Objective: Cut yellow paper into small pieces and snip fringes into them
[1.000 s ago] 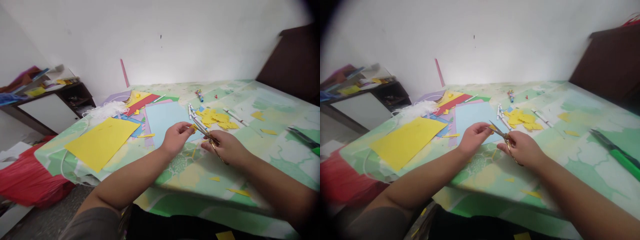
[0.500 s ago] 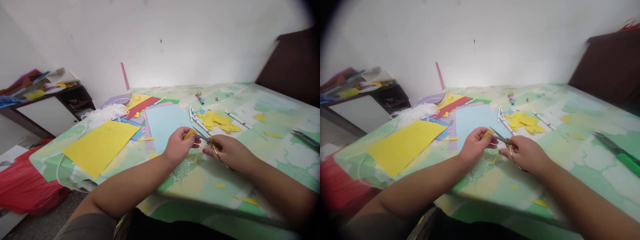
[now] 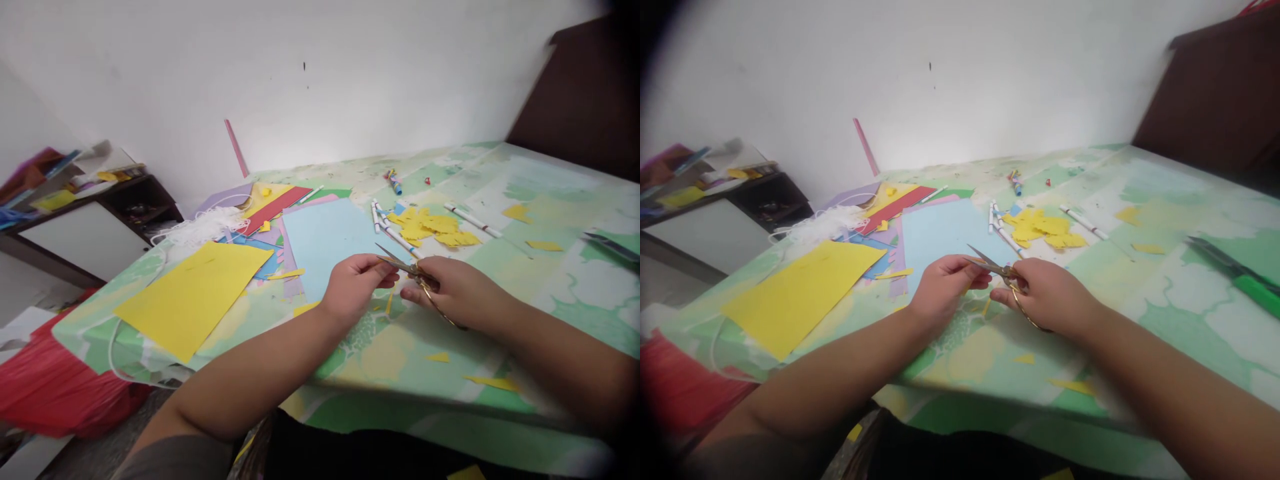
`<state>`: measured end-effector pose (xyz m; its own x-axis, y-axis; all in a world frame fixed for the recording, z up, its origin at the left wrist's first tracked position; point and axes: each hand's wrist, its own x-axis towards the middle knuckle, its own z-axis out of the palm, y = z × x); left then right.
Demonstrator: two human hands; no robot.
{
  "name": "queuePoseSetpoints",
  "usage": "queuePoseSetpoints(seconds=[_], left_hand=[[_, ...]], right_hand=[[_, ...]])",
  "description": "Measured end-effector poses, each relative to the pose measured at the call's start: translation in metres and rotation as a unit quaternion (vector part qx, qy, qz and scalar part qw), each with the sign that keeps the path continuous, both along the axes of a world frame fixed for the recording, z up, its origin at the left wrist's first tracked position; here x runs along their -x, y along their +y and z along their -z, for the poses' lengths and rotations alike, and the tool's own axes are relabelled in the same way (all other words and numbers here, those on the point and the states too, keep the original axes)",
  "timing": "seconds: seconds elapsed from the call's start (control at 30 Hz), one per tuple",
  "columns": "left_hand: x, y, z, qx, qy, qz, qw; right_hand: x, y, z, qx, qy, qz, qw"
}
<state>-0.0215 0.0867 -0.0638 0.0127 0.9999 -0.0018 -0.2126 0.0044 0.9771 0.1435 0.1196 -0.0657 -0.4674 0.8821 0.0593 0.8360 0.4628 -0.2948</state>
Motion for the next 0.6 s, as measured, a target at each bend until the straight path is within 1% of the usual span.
queuePoseSetpoints(seconds=[0.23, 0.4, 0.6], left_hand=[[-0.0002, -0.0013, 0.0000, 0.021, 0.004, 0.010, 1.000], [0.0000, -0.0026, -0.0013, 0.035, 0.019, 0.023, 0.999], [0.0008, -0.0048, -0.0050, 0.032, 0.012, 0.033, 0.999]], right_hand=[[0.0005, -0.0018, -0.0007, -0.015, 0.002, -0.007, 1.000], [0.0000, -0.0042, -0.0002, -0.039, 0.003, -0.019, 0.999], [-0.0006, -0.0050, -0.0014, -0.032, -0.003, -0.035, 0.999]])
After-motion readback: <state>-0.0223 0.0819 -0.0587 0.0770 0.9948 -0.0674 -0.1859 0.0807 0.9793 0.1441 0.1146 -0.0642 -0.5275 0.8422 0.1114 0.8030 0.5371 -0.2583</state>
